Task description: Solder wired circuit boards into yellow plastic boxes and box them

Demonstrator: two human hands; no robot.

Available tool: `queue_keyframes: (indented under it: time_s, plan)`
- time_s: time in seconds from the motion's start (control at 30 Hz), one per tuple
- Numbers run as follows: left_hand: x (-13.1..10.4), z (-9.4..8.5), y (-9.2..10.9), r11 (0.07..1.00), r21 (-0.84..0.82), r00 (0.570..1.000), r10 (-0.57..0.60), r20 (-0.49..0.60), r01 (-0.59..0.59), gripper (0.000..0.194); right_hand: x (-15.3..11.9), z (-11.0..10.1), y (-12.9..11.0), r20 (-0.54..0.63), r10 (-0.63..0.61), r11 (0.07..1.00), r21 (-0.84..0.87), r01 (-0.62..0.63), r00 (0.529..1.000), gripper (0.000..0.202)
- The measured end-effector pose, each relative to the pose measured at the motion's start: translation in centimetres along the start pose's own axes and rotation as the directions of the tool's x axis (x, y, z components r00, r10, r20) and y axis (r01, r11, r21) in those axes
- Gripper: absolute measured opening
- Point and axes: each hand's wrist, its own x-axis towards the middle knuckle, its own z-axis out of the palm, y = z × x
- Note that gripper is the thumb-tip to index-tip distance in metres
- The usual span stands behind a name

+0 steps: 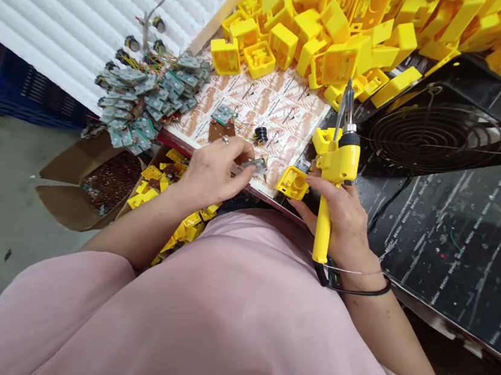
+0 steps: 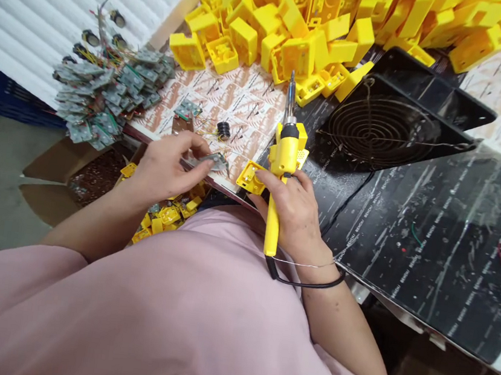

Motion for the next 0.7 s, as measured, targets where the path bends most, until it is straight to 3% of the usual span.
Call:
queue_keyframes:
  time_s: [0.07,0.13,0.27,0.33,0.47,0.6,0.7]
  plan:
    - [0.2,-0.4,-0.8,0.996,0.048,0.992,0.075,-0.104,-0.071,0.02,0.1,0.1,-0.1,-0.006,0.005,1.0,0.006,-0.005,1.0,0.042]
    - [0.2,-0.8,-1.7,0.979,0.145,0.978,0.162,-0.134,-0.142,0.023,0.2,0.2,-0.2,-0.018,0.016,1.0,0.009,-0.015,1.0,0.043]
    - [-0.6,-1.0,-3.0,0.89,0.213,0.91,0.414,-0.009,-0.403,0.024,0.6,0.6,-0.2,-0.013,-0.011,1.0,0.005,0.011,1.0,0.046]
    - [-1.2,-1.1,-2.7,0.865,0.204,0.881,0.473,-0.029,-0.458,0.021,0.8,0.7,-0.1,0.001,-0.053,0.999,0.011,0.053,0.999,0.043]
    - [-0.9,-1.3,-0.7,0.934,0.179,0.934,0.333,-0.125,-0.309,0.026,0.9,0.0,0.1,-0.037,-0.046,0.999,0.008,0.046,0.998,0.045]
    - [0.9,-1.0,1.5,0.947,0.232,0.975,0.223,0.017,-0.221,0.029,0.3,-1.1,0.0,-0.133,0.014,1.0,-0.007,-0.015,0.991,0.046]
    - [1.7,-0.6,2.1,0.924,0.338,0.982,0.143,0.122,-0.177,0.031,-0.3,-1.8,-0.2,-0.145,0.056,0.998,0.011,-0.055,0.988,0.049]
